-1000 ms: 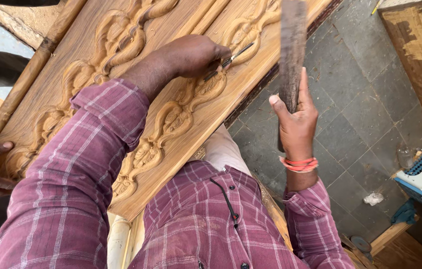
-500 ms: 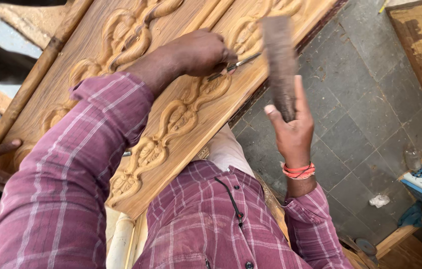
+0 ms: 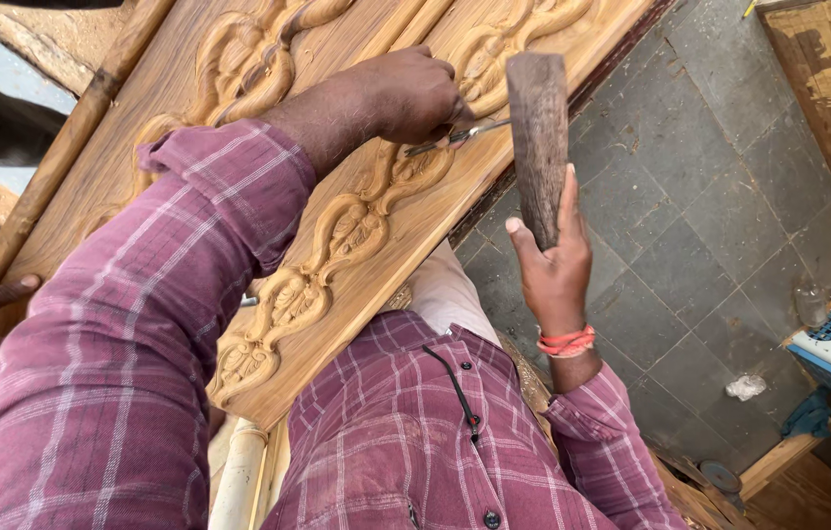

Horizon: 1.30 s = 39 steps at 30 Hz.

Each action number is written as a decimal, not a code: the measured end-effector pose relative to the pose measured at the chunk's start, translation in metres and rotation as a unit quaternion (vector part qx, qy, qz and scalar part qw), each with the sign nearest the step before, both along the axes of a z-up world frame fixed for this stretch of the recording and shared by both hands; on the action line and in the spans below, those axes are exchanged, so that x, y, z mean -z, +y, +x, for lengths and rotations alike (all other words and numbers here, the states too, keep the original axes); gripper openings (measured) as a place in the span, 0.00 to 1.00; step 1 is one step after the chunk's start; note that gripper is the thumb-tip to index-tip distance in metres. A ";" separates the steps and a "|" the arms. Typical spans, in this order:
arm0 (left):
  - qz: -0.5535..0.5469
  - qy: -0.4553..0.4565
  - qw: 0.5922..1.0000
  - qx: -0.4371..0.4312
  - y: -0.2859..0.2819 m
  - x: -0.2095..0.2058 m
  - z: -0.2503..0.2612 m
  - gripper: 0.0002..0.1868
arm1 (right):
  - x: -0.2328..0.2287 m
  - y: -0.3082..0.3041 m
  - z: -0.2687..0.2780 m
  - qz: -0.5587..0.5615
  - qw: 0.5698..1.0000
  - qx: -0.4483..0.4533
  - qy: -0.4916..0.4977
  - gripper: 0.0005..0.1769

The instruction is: The person carves intricate floral patterns into a long wooden panel using a chisel and a wooden mallet. They repeatedly strike the chisel to shape the wood and occasionally clear away wood shavings by hand.

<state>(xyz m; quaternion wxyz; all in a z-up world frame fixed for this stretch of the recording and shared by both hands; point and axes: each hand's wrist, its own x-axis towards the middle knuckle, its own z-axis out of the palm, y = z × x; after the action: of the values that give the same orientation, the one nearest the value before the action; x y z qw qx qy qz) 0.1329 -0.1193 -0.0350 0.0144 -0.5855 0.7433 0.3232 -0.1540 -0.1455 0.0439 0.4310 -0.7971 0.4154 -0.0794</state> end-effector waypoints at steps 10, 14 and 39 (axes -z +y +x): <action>-0.059 0.012 0.997 0.052 0.005 -0.017 0.004 0.10 | 0.010 0.023 -0.011 0.041 0.997 0.051 -0.032 0.47; -0.078 0.032 0.994 0.068 0.010 -0.019 0.004 0.09 | 0.011 0.032 -0.016 -0.041 0.995 0.062 -0.063 0.46; 0.027 -0.029 0.993 0.115 0.020 -0.033 0.011 0.12 | 0.028 0.052 -0.030 -0.102 0.995 -0.009 -0.002 0.48</action>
<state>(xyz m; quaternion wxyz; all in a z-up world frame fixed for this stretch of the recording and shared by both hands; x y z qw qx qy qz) 0.1438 -0.0992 -0.0015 0.0886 -0.5046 0.7960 0.3223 -0.1839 -0.0937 0.0156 0.3488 -0.8405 0.3970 -0.1197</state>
